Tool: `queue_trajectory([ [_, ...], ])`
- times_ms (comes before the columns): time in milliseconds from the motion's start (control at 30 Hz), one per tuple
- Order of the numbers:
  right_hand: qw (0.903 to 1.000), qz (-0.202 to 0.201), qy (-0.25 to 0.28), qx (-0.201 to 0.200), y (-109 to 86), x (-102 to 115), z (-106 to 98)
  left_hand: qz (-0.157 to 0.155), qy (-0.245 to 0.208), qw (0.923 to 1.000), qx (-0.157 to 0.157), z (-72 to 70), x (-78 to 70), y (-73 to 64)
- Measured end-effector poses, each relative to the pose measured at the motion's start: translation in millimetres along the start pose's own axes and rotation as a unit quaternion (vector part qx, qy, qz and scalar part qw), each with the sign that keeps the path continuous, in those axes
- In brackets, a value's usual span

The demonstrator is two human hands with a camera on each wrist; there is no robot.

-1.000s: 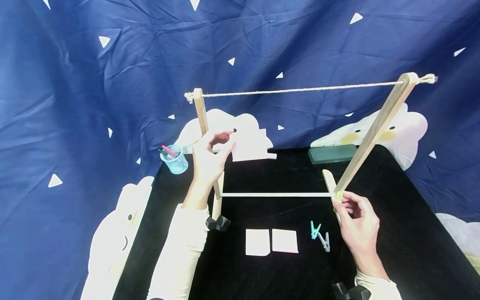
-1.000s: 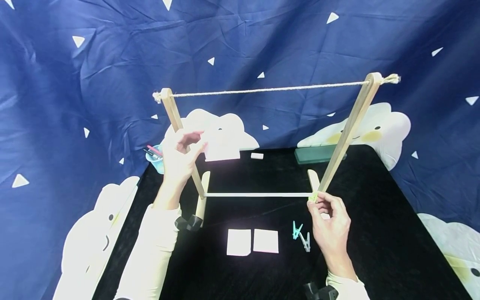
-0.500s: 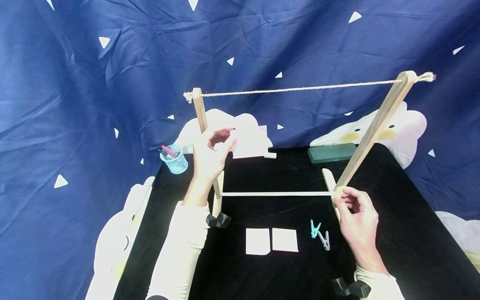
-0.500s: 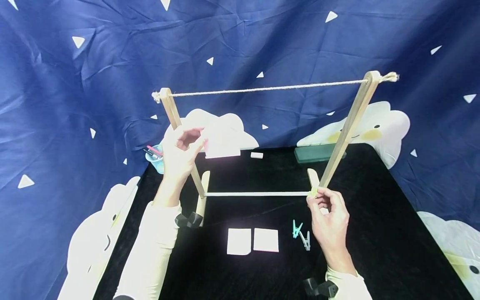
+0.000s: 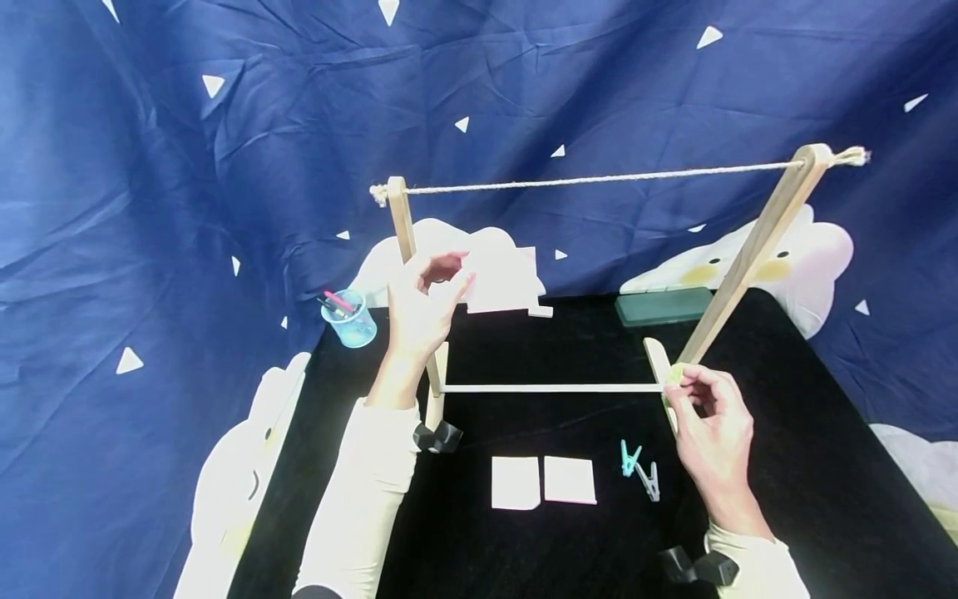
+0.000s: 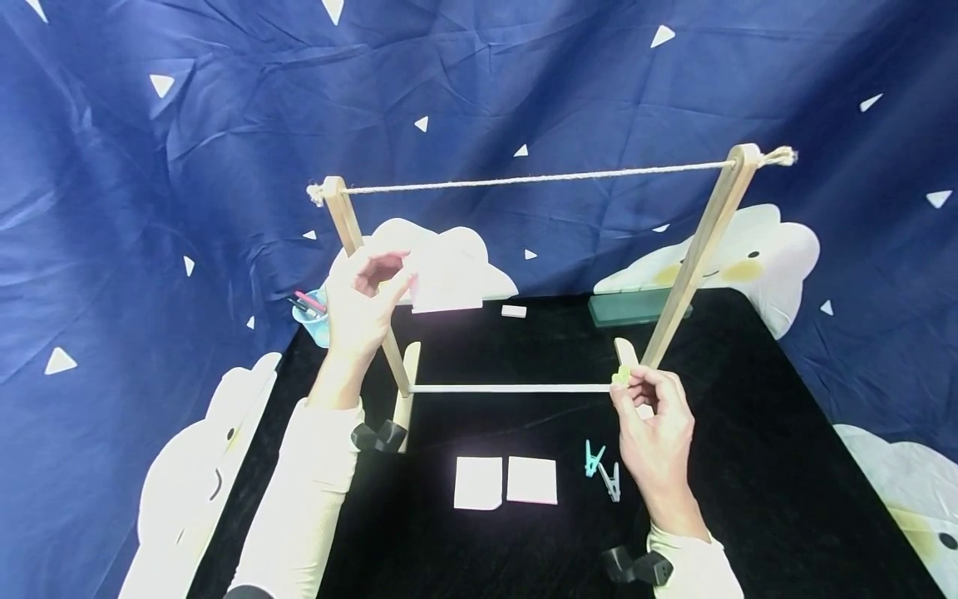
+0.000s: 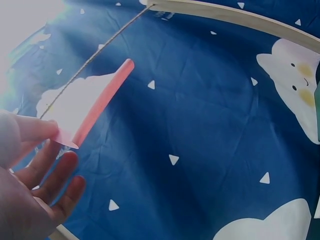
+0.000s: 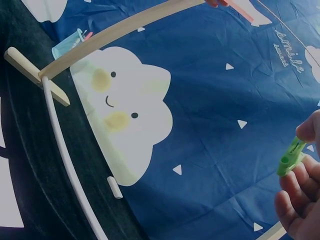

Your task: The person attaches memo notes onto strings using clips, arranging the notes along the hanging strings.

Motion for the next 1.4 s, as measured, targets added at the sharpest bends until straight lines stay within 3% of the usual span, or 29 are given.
queue_trajectory([
  [400, 0.9995, -0.029, -0.010, 0.012, 4.9, 16, 9, -0.016, 0.020, 0.9996, -0.004, -0.6, 2.7, 2.1],
  [933, 0.9990, -0.037, -0.011, 0.024, 9.9, 29, 21, 0.011, 0.037, 0.9991, -0.016, -2.3, -0.3, 9.8],
  [1400, 0.9975, -0.059, 0.013, 0.035, 13.8, 44, 30, 0.002, 0.006, 0.9994, -0.033, -0.5, -2.5, 19.1],
])
Point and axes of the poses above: each hand's wrist, its own y-axis towards the middle knuckle, its own z-axis out of the palm, x = y × z, the point moved 7 cm from there along y, towards the middle knuckle, and after that the axes turned 15 degrees about z, right-handed, at the moved point
